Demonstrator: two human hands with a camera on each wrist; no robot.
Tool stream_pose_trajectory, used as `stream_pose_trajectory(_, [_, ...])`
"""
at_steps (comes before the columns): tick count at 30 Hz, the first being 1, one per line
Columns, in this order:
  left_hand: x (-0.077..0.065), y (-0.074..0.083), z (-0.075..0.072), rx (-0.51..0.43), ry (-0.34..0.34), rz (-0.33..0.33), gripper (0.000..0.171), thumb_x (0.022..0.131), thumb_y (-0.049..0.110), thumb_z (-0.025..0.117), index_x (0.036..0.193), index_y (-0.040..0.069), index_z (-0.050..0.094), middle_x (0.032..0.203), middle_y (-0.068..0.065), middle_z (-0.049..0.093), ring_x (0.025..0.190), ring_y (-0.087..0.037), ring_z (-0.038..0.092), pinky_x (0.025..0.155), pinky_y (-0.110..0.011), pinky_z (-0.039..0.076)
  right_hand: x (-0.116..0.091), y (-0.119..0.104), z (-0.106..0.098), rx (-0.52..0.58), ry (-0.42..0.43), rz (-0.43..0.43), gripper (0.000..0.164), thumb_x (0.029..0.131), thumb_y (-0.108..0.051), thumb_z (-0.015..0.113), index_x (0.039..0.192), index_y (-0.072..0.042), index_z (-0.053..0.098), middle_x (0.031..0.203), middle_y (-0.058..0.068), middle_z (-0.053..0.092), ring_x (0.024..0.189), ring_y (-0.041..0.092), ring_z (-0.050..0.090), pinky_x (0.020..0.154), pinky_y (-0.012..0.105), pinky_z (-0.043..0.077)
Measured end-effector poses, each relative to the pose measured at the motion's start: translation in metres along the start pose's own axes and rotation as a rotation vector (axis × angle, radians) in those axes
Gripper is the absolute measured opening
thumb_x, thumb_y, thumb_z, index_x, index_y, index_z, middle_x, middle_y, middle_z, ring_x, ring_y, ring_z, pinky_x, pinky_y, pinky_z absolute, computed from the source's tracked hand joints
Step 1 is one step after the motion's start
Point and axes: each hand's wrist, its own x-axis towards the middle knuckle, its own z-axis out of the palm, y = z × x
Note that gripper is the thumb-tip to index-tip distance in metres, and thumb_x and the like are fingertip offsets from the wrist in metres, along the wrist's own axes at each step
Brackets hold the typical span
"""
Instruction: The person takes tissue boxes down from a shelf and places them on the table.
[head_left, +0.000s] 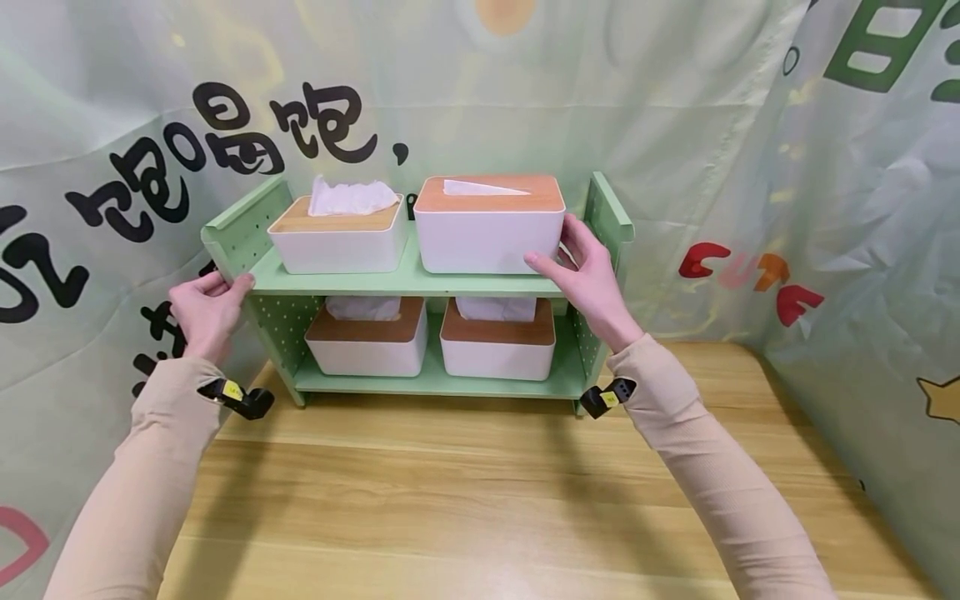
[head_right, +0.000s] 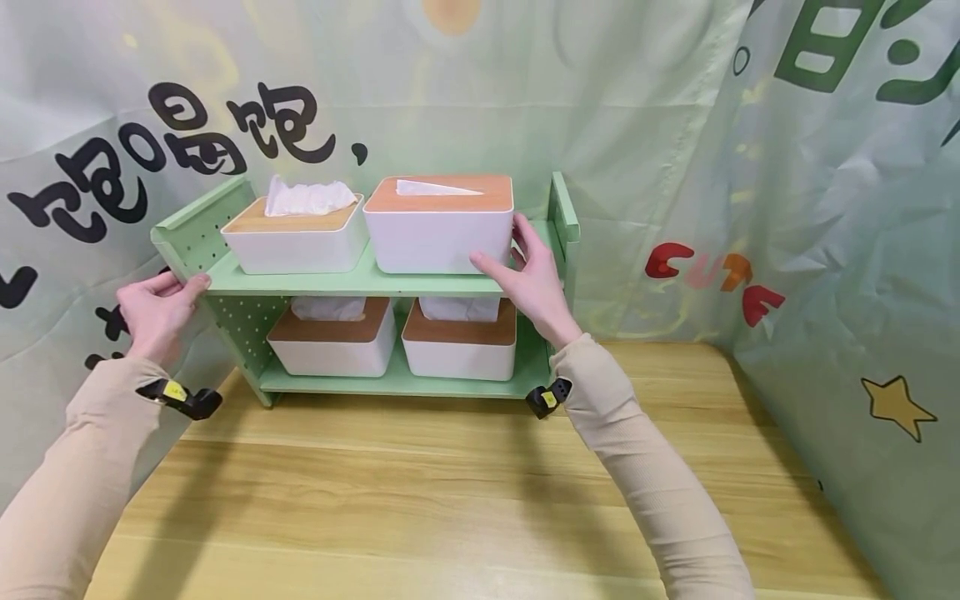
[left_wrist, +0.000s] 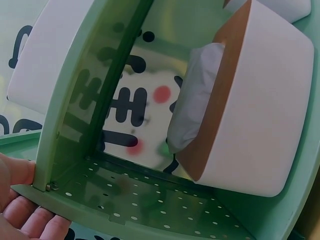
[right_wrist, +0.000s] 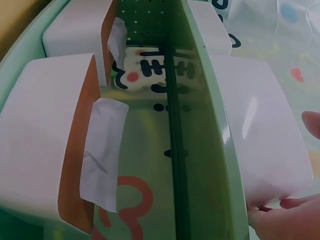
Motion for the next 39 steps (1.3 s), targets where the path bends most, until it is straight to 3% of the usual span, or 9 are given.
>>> stream_pose_trajectory(6, [0.0,0.0,0.002,-0.003,-0.002,0.004,0.051,0.088,0.012,0.074,0.136,0.001,0.06,0.054,0.029,0.059,0.058,0.011,0.06,0.056,-0.004,0.049,0.011,0.0,0.0,-0.013,0.033,0.014,0.081,0.09,-0.015,0.074,0.158,-0.01,0.03,0.163,0.009,0.036,0.152,0.019,0.033,0.128,0.035,0.028])
stream_pose_trajectory(17, [0.0,0.001,0.003,-0.005,-0.002,0.001,0.051,0.088,0.012,0.075,0.136,0.001,0.06,0.054,0.029,0.058,0.06,0.011,0.061,0.059,-0.004,0.051,0.032,0.001,0.001,-0.014,0.059,0.011,0.071,0.087,-0.02,0.078,0.15,-0.015,0.043,0.147,0.01,0.051,0.134,0.02,0.05,0.117,0.038,0.043])
stream_pose_trajectory(24, [-0.001,0.001,0.002,-0.002,0.001,0.006,0.051,0.088,0.013,0.075,0.136,0.002,0.06,0.054,0.029,0.057,0.06,0.011,0.061,0.06,-0.004,0.051,0.044,-0.001,0.001,-0.053,0.04,0.044,0.077,0.085,-0.026,0.08,0.15,-0.021,0.04,0.147,0.006,0.051,0.129,0.019,0.052,0.112,0.039,0.046])
stream_pose_trajectory(31, [0.0,0.0,0.001,0.008,0.002,0.0,0.051,0.088,0.014,0.076,0.136,0.003,0.061,0.055,0.029,0.057,0.062,0.01,0.061,0.06,-0.004,0.051,0.055,0.004,0.0,0.03,0.004,0.036,0.078,0.083,-0.021,0.081,0.148,-0.02,0.038,0.142,0.006,0.051,0.123,0.02,0.053,0.106,0.039,0.048])
stream_pose_trajectory(39, [-0.001,-0.002,0.0,-0.006,0.011,-0.01,0.051,0.087,0.013,0.076,0.135,0.004,0.061,0.055,0.028,0.058,0.061,0.01,0.062,0.059,-0.004,0.051,0.063,0.008,0.0,0.072,-0.015,0.041,0.087,0.083,-0.02,0.079,0.154,-0.017,0.03,0.143,0.007,0.048,0.124,0.021,0.053,0.109,0.039,0.046])
